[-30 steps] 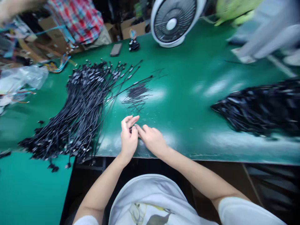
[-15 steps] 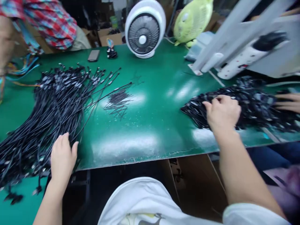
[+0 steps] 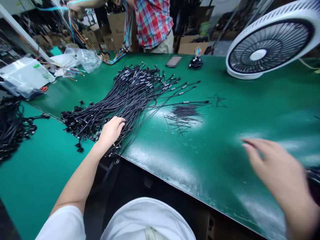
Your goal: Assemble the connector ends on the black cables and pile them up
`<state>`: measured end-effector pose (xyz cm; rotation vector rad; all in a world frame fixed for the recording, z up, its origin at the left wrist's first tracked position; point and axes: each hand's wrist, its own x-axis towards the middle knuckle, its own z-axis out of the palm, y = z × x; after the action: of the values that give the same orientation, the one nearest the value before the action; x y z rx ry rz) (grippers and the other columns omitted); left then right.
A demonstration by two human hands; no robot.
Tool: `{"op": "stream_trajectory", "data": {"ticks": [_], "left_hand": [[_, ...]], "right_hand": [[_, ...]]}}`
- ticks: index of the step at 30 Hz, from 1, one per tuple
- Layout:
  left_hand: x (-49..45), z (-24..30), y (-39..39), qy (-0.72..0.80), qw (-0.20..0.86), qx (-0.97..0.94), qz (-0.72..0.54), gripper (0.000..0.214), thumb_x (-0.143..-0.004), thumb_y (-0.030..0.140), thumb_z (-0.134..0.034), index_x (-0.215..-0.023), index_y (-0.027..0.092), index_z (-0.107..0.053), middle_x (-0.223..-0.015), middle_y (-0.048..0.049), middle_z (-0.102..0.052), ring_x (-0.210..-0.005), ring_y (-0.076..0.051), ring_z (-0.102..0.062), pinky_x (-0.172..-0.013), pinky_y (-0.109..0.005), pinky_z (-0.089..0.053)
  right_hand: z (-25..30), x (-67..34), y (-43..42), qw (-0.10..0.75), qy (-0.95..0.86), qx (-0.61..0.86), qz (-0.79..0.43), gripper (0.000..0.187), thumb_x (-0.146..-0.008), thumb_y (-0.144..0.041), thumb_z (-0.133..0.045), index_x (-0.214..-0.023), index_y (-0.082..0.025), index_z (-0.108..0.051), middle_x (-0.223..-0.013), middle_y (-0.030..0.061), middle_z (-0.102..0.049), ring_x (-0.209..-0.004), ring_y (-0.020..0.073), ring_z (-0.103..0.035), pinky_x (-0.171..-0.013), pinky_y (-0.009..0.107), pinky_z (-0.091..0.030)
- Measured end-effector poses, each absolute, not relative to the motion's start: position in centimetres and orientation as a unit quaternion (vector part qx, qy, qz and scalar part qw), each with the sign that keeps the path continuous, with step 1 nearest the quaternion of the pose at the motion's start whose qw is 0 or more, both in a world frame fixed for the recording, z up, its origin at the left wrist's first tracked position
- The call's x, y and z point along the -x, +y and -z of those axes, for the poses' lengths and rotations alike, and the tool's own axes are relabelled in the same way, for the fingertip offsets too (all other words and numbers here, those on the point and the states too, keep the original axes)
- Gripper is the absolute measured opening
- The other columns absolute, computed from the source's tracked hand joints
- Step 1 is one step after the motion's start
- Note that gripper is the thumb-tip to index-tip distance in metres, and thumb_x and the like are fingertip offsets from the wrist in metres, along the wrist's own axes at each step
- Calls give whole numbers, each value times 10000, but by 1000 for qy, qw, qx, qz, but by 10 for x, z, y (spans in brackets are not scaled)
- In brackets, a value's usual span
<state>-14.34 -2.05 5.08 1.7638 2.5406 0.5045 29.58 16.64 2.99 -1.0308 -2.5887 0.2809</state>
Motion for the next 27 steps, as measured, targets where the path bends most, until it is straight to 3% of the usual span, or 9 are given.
{"op": "stream_trajectory", "data": {"ticks": [3,6,10,15,17,19,22,24,27], "left_hand": [[159,-48,-27,810,27,-564,-160,278,-947,326,-440,-1120,223,-632,-1118,-53,-653,-1026,-203,-622,-905,-316,-467],[180,-36,-19,836,29,-533,-128,313,-923,349,-492,-1157,183,-618,-1158,-98,-640,-1071,-239,-605,-914,-347,-465],[197,-31,-3,832,89,-539,-96,264,-925,329,-478,-1001,167,-673,-1001,-92,-684,-969,-241,-636,-855,-342,-478],[191,-51,-11,800,85,-550,-223,331,-968,357,-380,-1077,213,-657,-1056,-44,-696,-964,-182,-645,-865,-288,-481],[194,-55,-15,786,88,-574,-214,345,-972,371,-372,-1048,218,-672,-1036,-38,-696,-971,-179,-641,-885,-289,-480],[204,-52,-14,787,47,-585,-188,340,-972,355,-377,-1067,207,-668,-1048,-54,-685,-1005,-190,-625,-918,-307,-471],[233,-40,-9,810,-63,-568,-131,370,-942,304,-454,-1273,167,-547,-1254,-128,-604,-1146,-242,-560,-981,-373,-440],[258,-32,-7,821,-92,-558,-82,397,-919,270,-494,-1293,140,-517,-1292,-164,-582,-1168,-264,-550,-999,-414,-420],[295,-37,-14,837,-62,-540,-72,247,-937,237,-434,-1051,150,-635,-1031,-120,-698,-981,-231,-633,-921,-380,-456]], "right_hand": [[-21,-224,166,175,-911,350,-130,290,-952,-391,-364,-997,-310,-639,-1047,85,-681,-981,311,-655,-819,464,-539],[-12,-150,165,132,-951,224,-169,299,-957,-350,-382,-979,-239,-659,-1045,67,-692,-939,236,-673,-810,376,-553],[-19,-73,161,93,-975,125,-161,317,-977,-303,-362,-995,-205,-664,-1044,65,-684,-918,201,-665,-806,333,-540],[-46,15,169,144,-974,98,-144,351,-977,-252,-370,-1274,-181,-543,-1159,87,-634,-1029,209,-619,-877,336,-509],[-50,59,175,181,-971,105,-115,431,-965,-211,-380,-1393,-185,-427,-1285,103,-564,-1102,210,-579,-876,322,-497],[-48,105,183,164,-980,102,-56,478,-943,-180,-412,-1420,-182,-391,-1371,128,-493,-1121,230,-557,-837,328,-489],[-41,157,191,70,-995,63,24,298,-911,-161,-465,-1174,-135,-604,-1168,153,-614,-985,256,-584,-774,346,-459],[-41,171,193,48,-998,34,39,225,-926,-160,-440,-985,-129,-654,-987,135,-655,-923,243,-576,-779,345,-433],[-61,161,188,156,-986,-10,55,305,-990,-214,-328,-1007,-146,-625,-977,113,-640,-904,209,-539,-805,338,-400]]}}
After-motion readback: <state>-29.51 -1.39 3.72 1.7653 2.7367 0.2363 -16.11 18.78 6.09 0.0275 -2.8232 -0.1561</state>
